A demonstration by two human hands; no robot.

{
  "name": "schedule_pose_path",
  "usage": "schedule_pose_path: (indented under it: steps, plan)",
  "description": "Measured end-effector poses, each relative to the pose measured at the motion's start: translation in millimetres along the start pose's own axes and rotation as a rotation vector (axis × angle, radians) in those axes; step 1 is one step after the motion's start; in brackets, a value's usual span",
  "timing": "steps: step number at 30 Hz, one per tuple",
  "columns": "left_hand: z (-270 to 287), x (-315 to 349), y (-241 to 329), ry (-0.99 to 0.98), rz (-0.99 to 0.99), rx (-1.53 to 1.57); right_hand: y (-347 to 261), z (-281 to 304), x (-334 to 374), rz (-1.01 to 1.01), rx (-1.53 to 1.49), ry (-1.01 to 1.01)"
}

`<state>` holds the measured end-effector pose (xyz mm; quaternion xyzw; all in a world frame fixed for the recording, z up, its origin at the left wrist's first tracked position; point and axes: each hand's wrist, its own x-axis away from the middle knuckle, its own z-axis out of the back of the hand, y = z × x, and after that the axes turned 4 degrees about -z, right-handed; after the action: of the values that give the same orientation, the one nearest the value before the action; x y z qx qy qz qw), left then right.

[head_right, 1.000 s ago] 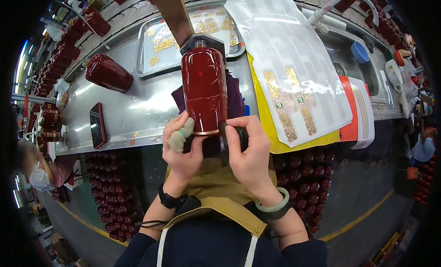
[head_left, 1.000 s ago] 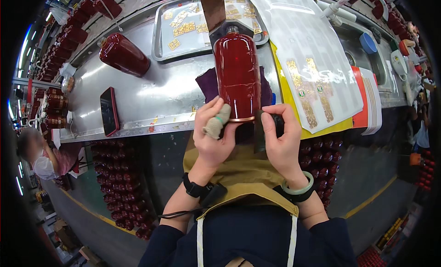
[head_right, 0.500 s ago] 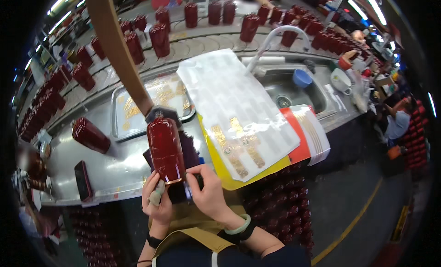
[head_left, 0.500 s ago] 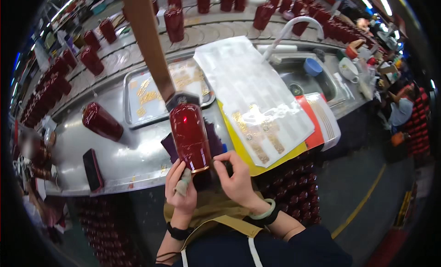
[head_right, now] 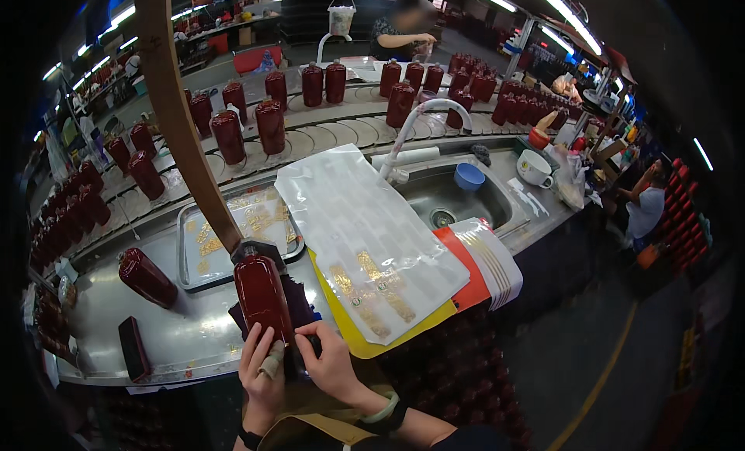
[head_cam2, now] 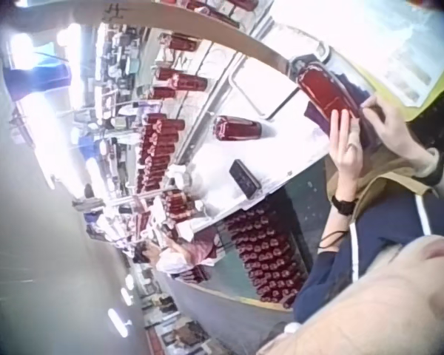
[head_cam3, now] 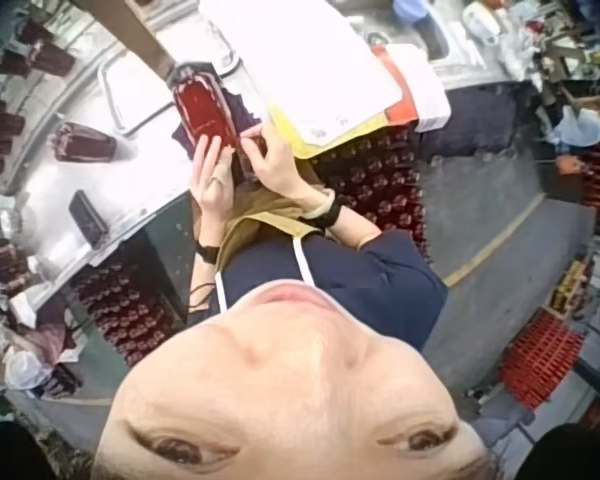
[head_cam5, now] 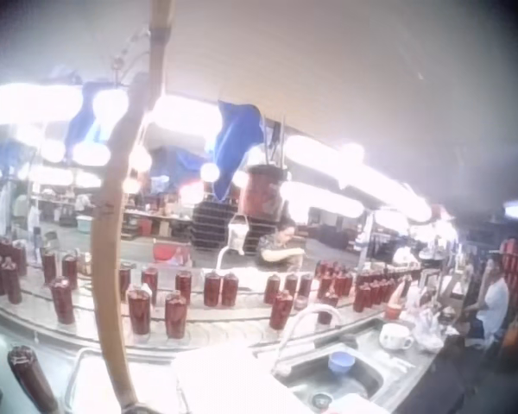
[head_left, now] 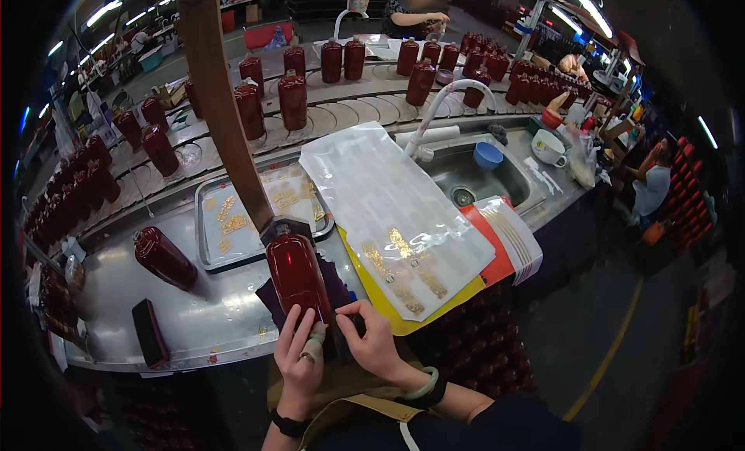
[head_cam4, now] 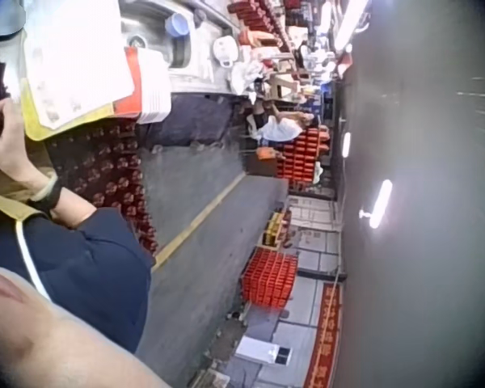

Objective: Applying gold decorative labels to red liquor bottles on an assembly line.

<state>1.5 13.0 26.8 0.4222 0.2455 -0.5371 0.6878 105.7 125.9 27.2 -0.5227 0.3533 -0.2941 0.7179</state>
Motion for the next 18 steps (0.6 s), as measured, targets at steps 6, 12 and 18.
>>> schedule_pose_path:
  steps: [6,12,18]
  plan:
    - [-7,30,-6,0.193,0.271,0.114,0,0,1,0.027,0.007,0.008]
    - [-1,2,2,-0.038,0.014,0.006,1,-3,4,0.033,-0.019,0.005]
    - [-8,22,0,0.203,0.288,0.104,-1,1,2,-0.046,-0.024,0.002]
